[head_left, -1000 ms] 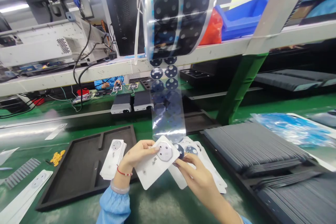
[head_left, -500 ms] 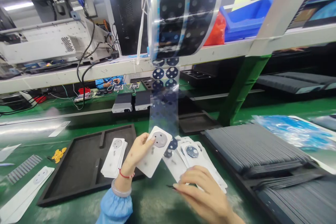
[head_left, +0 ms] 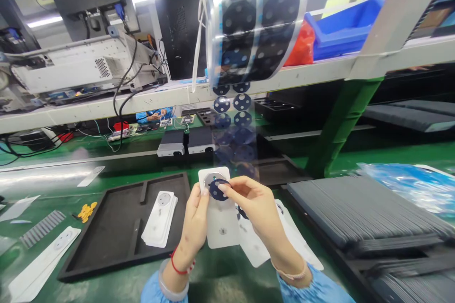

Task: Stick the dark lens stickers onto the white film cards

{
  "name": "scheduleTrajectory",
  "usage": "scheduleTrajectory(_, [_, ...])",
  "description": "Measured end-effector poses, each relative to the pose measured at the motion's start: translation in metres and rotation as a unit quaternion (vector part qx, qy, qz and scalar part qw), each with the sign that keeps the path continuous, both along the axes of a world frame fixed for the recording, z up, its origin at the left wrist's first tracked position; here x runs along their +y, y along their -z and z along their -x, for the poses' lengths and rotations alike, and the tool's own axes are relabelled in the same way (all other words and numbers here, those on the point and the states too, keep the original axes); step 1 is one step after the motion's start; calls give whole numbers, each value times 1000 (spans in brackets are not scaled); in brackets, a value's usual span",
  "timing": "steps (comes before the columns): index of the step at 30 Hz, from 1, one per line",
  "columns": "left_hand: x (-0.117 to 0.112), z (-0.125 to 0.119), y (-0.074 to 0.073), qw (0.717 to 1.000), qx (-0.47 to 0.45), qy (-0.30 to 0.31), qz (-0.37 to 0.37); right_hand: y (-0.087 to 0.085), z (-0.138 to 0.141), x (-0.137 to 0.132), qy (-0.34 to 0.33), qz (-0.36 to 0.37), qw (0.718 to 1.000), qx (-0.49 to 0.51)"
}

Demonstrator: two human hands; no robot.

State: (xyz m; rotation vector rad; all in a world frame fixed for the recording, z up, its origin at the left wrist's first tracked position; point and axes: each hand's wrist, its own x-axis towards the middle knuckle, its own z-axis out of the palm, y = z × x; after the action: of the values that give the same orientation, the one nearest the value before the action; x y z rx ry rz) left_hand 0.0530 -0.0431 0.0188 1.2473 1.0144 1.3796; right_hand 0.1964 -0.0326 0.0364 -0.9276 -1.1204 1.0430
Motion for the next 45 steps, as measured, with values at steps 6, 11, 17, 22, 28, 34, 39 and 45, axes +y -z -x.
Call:
scheduleTrajectory(6, [-5,2,-6,999,45,3,-25,-2,1,-1,39,-20,999,26])
scheduleTrajectory(11, [-9,0,-8,996,82,0,-42,-5,0,-1,53,-10,998,38])
scheduleTrajectory(17, [-12,-5,-9,996,84,13,-42,-2,0,-2,40,-17,999,4])
scheduleTrajectory(22, [-14,-4,-8,996,85,5,-36,-3,-1,-3,35,-18,999,25])
scheduleTrajectory(28, [-16,-3,-9,996,81,6,-41,-3,-1,-5,39,-23,999,15])
scheduleTrajectory(34, [-18,-4,-13,995,84,23,-42,-4,2,-6,47,-31,998,19])
scheduleTrajectory(39, [-19,-3,-12,995,91,26,-43,-2,2,-5,52,-33,998,23])
scheduleTrajectory(45, [-19,-3,-10,995,88,29,-35,2,4,-3,51,-27,998,24])
